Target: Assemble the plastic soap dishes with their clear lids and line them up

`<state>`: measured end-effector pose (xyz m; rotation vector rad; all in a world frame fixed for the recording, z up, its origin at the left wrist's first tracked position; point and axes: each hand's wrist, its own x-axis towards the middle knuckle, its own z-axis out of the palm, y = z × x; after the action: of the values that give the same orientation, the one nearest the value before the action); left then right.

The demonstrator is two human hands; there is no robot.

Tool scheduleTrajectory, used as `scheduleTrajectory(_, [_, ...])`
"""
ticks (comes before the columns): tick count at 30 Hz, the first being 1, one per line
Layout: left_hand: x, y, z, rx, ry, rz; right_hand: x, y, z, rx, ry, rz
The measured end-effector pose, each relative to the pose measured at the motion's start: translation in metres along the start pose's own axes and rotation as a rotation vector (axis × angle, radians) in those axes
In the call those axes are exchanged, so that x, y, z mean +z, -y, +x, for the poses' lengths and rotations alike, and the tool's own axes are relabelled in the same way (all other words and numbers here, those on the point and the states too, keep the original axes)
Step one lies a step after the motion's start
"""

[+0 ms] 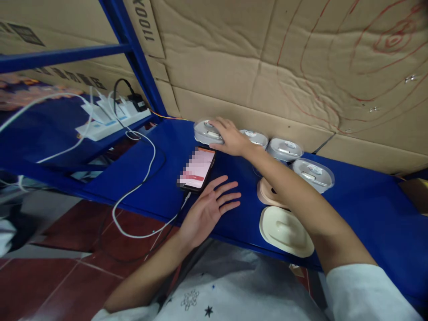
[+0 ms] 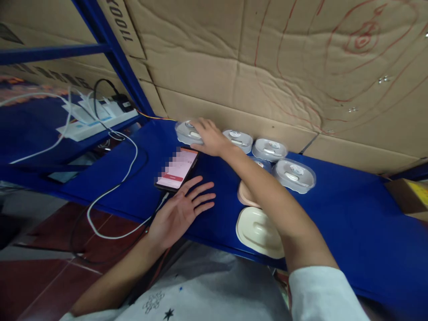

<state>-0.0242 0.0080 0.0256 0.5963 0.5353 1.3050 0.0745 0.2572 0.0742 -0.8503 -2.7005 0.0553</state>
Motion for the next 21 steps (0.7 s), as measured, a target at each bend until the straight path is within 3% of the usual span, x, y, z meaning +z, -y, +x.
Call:
scheduleTrajectory(3, [-0.002,0.001,0.001,-0.002,0.017,0.012,0.012,-0.001,0.011,0.046,0.078,-0.075])
scheduleTrajectory(7, [-0.002,0.001,0.002,-0.023,0.049,0.04,0.017,-0.01,0.01,0.113,0.082,-0.122])
scheduleTrajectory(12, [-0.003,0.001,0.001,-0.033,0.069,0.106,-0.006,-0.01,-0.01,0.143,0.062,-0.172])
scheduleTrajectory(16, [-0.005,0.007,-0.007,0.125,0.16,0.404,-0.055,0.013,-0.078,-0.003,-0.017,-0.168])
scheduleTrajectory(19, [-0.002,0.013,-0.014,0.268,0.362,0.851,-0.09,0.031,-0.152,0.008,0.077,-0.049])
scheduleTrajectory(21, [0.003,0.019,-0.016,0.328,0.541,1.124,-0.102,0.037,-0.198,0.058,0.133,-0.013])
